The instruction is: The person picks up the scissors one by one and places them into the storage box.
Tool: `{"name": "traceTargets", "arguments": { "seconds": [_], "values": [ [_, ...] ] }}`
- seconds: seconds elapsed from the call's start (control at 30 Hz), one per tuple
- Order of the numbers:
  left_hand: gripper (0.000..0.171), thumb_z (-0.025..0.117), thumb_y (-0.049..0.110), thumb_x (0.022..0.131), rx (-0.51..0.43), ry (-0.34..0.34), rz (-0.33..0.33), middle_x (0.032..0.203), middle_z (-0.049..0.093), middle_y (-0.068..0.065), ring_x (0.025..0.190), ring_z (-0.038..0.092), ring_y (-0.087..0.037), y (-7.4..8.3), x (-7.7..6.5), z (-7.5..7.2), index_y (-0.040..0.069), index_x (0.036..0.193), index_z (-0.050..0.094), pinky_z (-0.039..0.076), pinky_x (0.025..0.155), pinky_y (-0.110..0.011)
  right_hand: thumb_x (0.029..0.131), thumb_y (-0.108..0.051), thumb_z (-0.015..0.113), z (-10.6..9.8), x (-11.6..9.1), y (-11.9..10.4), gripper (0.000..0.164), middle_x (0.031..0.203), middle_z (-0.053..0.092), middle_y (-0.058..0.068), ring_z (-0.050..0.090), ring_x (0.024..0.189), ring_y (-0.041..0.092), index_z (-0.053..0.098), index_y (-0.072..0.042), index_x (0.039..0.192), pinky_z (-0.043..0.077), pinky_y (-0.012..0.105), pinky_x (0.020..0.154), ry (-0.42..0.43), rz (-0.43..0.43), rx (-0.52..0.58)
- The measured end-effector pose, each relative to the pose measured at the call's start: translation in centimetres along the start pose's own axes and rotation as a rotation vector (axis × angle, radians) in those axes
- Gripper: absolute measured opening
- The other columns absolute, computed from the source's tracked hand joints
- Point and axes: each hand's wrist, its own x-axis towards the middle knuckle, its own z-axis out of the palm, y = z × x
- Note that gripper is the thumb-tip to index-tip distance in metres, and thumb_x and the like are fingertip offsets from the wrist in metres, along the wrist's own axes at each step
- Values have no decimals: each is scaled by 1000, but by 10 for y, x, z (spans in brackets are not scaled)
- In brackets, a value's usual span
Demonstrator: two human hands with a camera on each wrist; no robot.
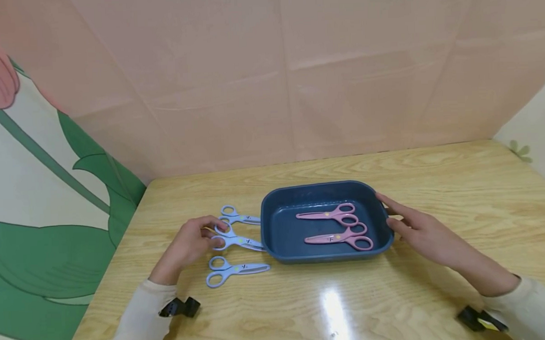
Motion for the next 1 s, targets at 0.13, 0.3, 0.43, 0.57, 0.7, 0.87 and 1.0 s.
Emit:
{"name": "traceTargets", "arguments": {
  "seconds": [0.13,0.3,0.43,0.57,0.7,0.87,1.0],
  "values": [
    [20,71,0,88,25,-11,48,104,70,-10,83,67,-15,-1,0,0,9,105,73,56,74,-33,108,-32,37,0,0,0,56,132,55,24,54,81,20,16,-27,160,42,30,63,3,4,0],
    [18,69,-1,89,48,-73,123,101,72,-11,80,67,-14,-2,0,1,8,104,74,55,72,-30,108,-33,38,1,0,0,57,137,53,26,57,85,21,16,-27,160,44,31,65,9,0,6],
    [20,68,-2,90,50,-45,112,108,72,-13,81,68,-13,0,-1,2,7,106,74,57,72,-31,108,-32,39,1,1,0,57,140,51,29,63,88,19,16,-27,160,50,29,67,9,-7,22],
    [21,72,-2,87,58,38,52,114,71,-11,84,68,-14,2,-2,2,11,104,75,56,71,-29,108,-31,40,1,1,0,58,144,46,33,68,90,19,16,-26,160,54,28,69,1,-10,44],
    [21,76,2,84,110,76,20,110,72,-8,85,65,-16,4,-2,3,14,102,76,52,67,-27,108,-30,40,1,1,1,58,146,44,34,68,90,19,15,-26,160,55,28,70,-4,-7,51],
    [20,78,4,83,164,98,26,104,72,-7,83,65,-16,3,-1,4,14,100,77,52,66,-27,108,-30,40,1,0,1,58,145,45,34,68,90,19,15,-26,160,55,28,70,0,-11,47],
    [18,79,5,82,173,121,27,110,70,-9,84,67,-17,1,0,3,13,99,78,55,67,-28,108,-31,40,1,0,0,58,144,47,33,67,88,18,16,-26,160,54,28,69,5,-14,43]
  ]
}}
